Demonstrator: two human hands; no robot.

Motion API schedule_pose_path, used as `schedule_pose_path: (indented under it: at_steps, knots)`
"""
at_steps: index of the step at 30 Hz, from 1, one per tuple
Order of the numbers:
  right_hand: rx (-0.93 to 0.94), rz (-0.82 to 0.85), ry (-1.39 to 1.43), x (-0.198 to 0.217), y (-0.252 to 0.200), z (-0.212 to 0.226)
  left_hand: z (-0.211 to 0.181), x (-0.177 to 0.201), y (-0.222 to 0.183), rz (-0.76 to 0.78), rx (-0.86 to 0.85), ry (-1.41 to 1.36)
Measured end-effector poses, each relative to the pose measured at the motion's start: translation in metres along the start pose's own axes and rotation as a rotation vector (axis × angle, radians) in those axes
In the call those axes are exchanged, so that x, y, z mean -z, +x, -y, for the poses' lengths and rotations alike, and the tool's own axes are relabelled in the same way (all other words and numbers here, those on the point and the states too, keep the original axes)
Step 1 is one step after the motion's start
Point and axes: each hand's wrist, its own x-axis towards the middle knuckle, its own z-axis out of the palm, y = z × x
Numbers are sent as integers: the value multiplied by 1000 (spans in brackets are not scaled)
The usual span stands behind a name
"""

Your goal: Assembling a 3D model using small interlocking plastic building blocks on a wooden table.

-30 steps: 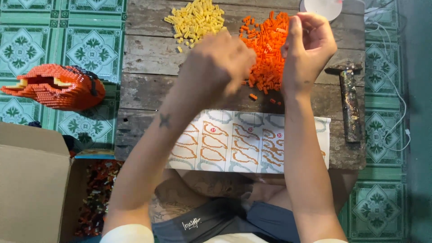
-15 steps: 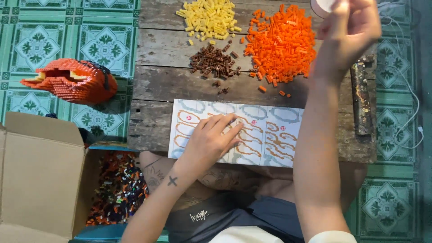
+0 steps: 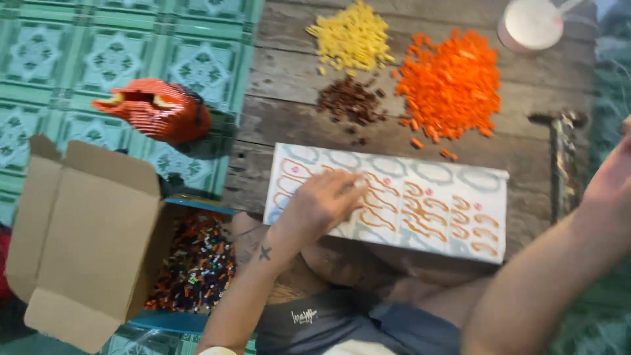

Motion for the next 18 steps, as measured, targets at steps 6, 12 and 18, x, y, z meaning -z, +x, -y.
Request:
schedule_pose_path:
  at_steps: [6,12,18]
  knots:
    - [-23,68,-429,-120,-53,93,63,40,-53,-507,151,-265]
    - [-180,90,-502,-129,-88,72,162,82,-121,-1051,911,-494]
    - [-201,74,-603,-145,-94,73,264,79,-137,-839,1066,-237]
